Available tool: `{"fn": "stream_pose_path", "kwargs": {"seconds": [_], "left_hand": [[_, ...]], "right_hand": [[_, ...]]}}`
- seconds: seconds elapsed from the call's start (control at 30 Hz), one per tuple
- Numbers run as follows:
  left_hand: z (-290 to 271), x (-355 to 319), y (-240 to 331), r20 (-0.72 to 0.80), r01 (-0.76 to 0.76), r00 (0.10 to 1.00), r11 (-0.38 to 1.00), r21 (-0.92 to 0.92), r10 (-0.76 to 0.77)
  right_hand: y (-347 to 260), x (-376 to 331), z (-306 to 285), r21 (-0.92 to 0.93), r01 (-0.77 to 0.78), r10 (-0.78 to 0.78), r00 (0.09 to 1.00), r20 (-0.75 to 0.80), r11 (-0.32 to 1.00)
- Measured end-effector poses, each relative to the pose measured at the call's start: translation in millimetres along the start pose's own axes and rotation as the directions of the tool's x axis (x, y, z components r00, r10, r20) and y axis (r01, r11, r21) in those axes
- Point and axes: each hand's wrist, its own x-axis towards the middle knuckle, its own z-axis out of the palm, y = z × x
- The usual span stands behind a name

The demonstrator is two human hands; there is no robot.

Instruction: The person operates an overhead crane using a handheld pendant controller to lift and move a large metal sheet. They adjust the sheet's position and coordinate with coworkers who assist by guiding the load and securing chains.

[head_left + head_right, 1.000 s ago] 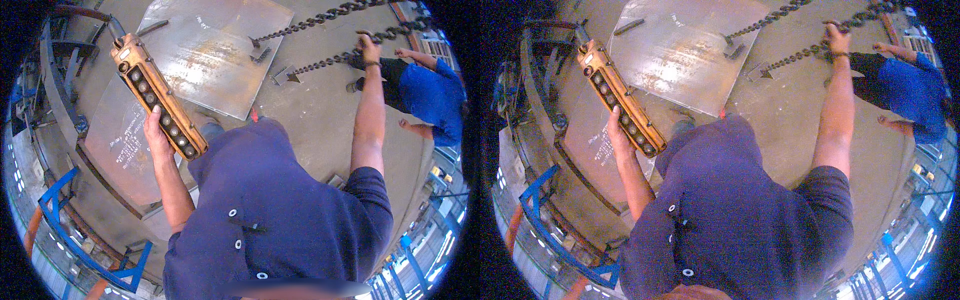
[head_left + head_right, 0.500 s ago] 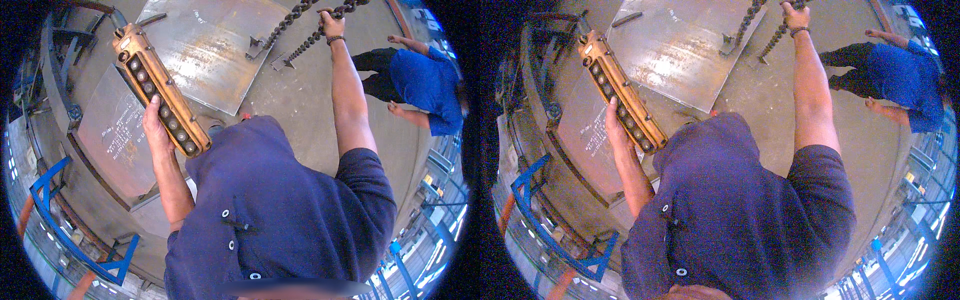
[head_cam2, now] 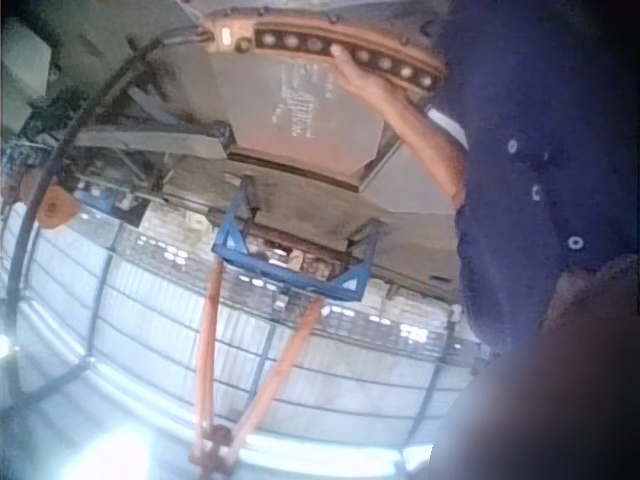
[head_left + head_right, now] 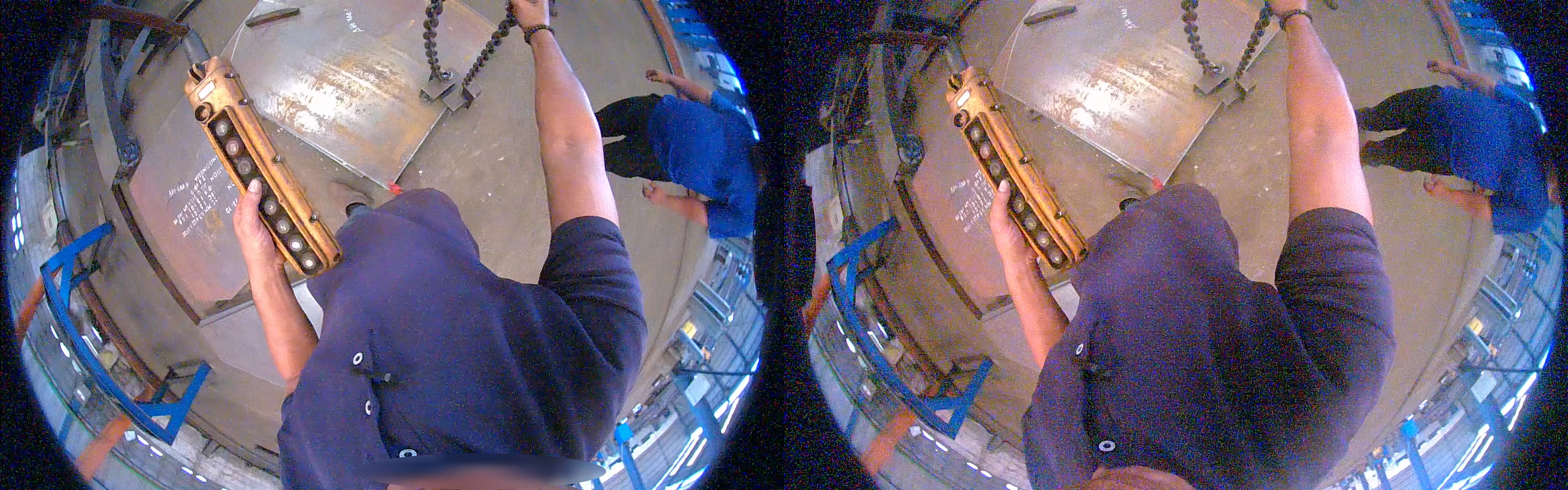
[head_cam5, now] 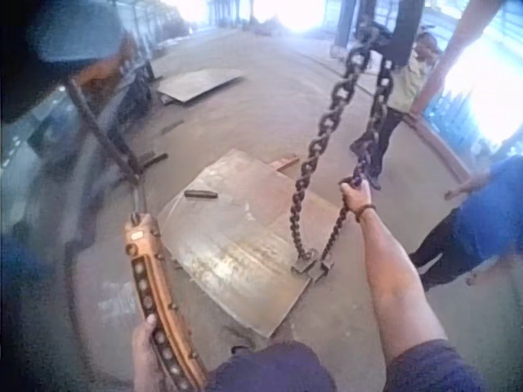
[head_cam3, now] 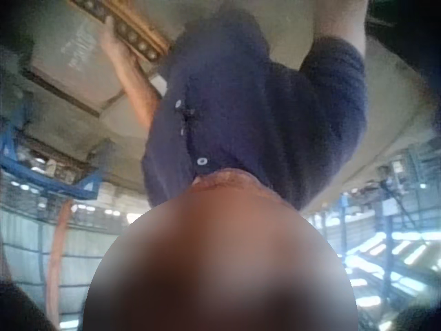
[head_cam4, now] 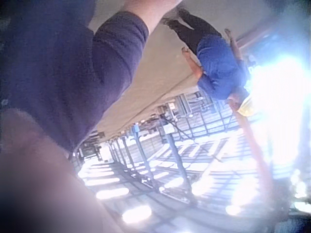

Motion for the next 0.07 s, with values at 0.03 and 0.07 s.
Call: {"fn": "stream_pose_path", "kwargs": {"seconds": [0.03,0.07], "left_hand": [[1.1,0.3,-0.9,-0.008,0.005,1.0,0.999,-0.039,-0.005],[1.3,0.9,-0.5,-0.011,-0.003,1.0,0.999,-0.033,0.002]], "right_hand": [[3.8,4.9,-2.1,-0.031,-0.025,0.025,1.0,-0.007,0.999],[8.0,7.5,-0.5,-0.024,-0.023,0.023,1.0,-0.007,0.999]]}}
